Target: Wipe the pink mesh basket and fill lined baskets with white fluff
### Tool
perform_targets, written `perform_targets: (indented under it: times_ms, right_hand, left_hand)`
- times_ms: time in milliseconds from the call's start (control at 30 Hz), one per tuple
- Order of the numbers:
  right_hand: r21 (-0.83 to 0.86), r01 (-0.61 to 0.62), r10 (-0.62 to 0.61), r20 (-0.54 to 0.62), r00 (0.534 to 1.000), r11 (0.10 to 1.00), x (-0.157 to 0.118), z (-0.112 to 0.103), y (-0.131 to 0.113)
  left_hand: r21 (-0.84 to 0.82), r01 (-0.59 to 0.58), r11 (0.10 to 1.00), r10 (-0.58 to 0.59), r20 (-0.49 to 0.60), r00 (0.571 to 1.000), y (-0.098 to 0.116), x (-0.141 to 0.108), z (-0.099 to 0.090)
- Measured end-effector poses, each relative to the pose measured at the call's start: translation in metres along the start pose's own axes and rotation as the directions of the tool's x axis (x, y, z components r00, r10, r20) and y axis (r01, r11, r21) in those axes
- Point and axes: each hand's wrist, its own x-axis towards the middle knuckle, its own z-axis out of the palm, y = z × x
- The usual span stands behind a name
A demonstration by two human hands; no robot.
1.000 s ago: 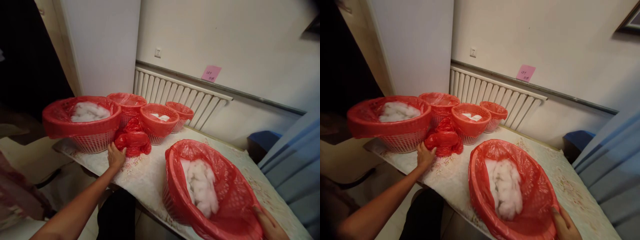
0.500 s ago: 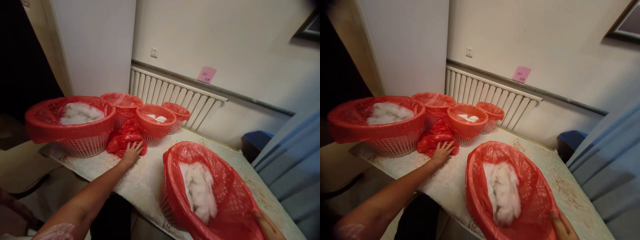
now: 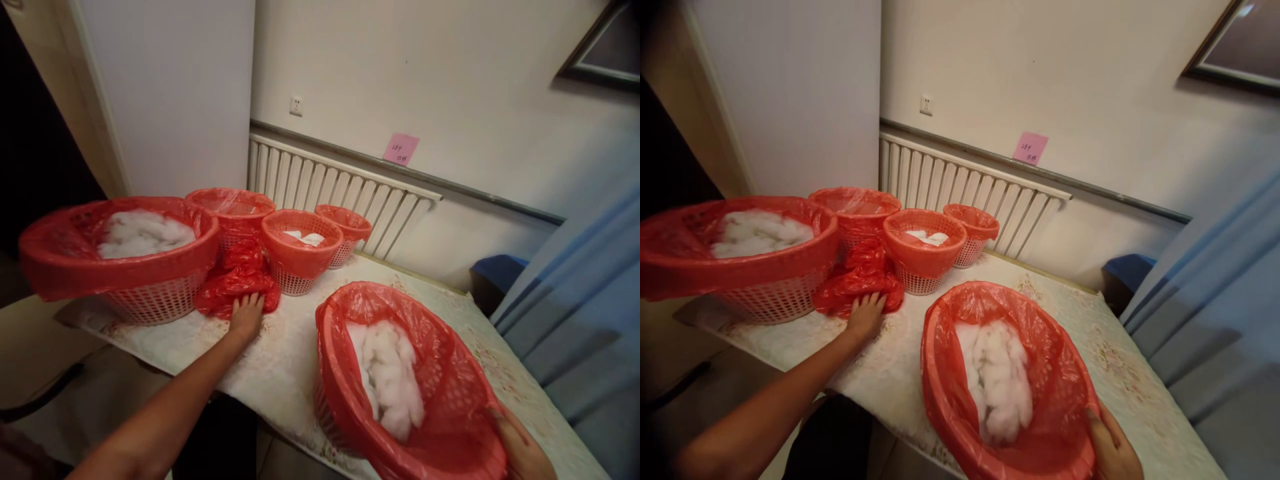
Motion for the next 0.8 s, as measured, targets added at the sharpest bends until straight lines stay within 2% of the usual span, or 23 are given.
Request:
perform_targets:
  times_ms: [67,133,233,267,300,333,400,567,800]
  right_hand:
    - [0.121,-0.108,0.107,0.014,0.994,0.987,-0.005,0.008,-0.008]
    - [0.225,-0.176,0.174,0.027,0.984,0.959,-0.009,0.014,-0.015]
    - [0.278,-0.142,0.140,0.025,0.990,0.950,-0.011,0.020,-0.019]
    - [0.288,-0.121,0.120,0.023,0.993,0.950,-0.010,0.020,-0.018]
    - [0.297,-0.102,0.101,0.020,0.995,0.949,-0.009,0.021,-0.017]
    - [0.305,-0.085,0.083,0.019,0.996,0.948,-0.008,0.021,-0.016]
    - [0.316,-0.065,0.061,0.022,0.998,0.947,-0.007,0.021,-0.014]
    - [0.346,-0.030,0.026,0.016,1.000,0.938,-0.008,0.024,-0.016]
    - [0.395,-0.057,0.044,0.043,0.998,0.917,-0.010,0.023,-0.017]
  left_hand:
    - [-0.083,-0.023,0.996,0.022,-0.020,1.000,0.019,-0.026,0.004]
    - [-0.182,-0.014,0.983,0.016,0.007,1.000,0.037,-0.058,0.006]
    - [-0.404,0.092,0.910,-0.032,0.152,0.988,0.065,-0.108,0.004]
    - [-0.611,0.246,0.753,-0.088,0.276,0.957,0.074,-0.124,0.001]
    - [-0.736,0.350,0.579,-0.093,0.367,0.925,0.085,-0.139,-0.004]
    - [-0.793,0.393,0.466,-0.075,0.407,0.910,0.096,-0.153,-0.009]
    - [-0.838,0.437,0.327,-0.023,0.455,0.890,0.118,-0.175,-0.019]
    - [-0.876,0.439,0.197,0.052,0.457,0.888,0.160,-0.200,-0.037]
    - [-0.867,0.498,-0.003,-0.033,0.498,0.867,0.184,-0.213,-0.043]
